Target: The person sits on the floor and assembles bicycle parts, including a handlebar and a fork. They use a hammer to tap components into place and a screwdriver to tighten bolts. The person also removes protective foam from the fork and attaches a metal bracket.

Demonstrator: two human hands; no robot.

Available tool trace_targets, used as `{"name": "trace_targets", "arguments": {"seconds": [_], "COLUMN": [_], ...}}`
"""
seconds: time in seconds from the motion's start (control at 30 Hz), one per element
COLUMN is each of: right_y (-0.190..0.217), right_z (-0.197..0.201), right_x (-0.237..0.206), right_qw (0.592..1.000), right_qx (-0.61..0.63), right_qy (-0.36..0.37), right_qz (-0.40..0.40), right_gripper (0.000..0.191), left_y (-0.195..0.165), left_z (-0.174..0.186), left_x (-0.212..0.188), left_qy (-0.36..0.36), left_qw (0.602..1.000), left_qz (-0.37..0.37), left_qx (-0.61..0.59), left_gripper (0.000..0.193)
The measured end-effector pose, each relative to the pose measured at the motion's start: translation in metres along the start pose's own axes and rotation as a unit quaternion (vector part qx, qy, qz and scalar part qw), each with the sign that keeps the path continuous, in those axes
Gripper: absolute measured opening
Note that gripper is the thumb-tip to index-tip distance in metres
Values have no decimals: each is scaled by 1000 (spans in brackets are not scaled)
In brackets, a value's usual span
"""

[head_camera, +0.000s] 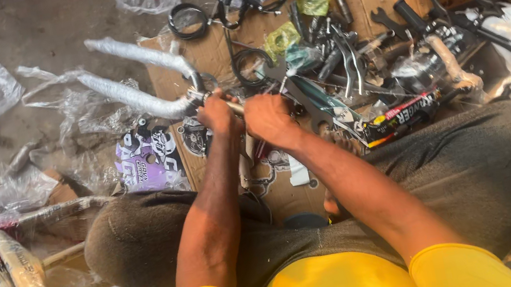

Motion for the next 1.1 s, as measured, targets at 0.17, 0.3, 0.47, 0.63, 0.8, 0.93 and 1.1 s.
{"name": "trace_targets", "arguments": {"seconds": [0.17,0.3,0.47,0.63,0.8,0.93,1.1], "right_y": [-22,-67,-159,-274,-374,-433,-483], "right_z": [9,30,89,136,112,61,-1], "right_x": [4,-3,-25,-21,40,99,149], "right_qw": [994,960,896,864,827,811,863], "right_qx": [88,266,405,460,496,485,373], "right_qy": [-69,58,72,-4,-79,-115,-188], "right_qz": [-3,-70,-169,-205,-252,-306,-283], "right_gripper": [18,27,32,25,25,29,37], "left_y": [0,4,19,57,112,132,124], "left_z": [-18,-48,-101,-109,-77,-54,-38], "left_x": [-10,-30,-56,-40,-4,16,22], "left_qy": [135,238,379,399,404,367,334], "left_qw": [988,955,898,873,843,808,819], "left_qz": [-74,-125,-136,-85,-47,-33,19], "left_qx": [5,127,178,268,353,460,466], "left_gripper": [24,40,86,93,75,59,56]}}
Point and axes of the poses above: each hand's wrist, its own x-axis towards the middle knuckle, its own z-axis out of the back of the hand, y = z × x, the point moved 2 cm from there along x, towards the middle knuckle, and after that the axes turned 3 degrees about y, right-handed, at the moved point
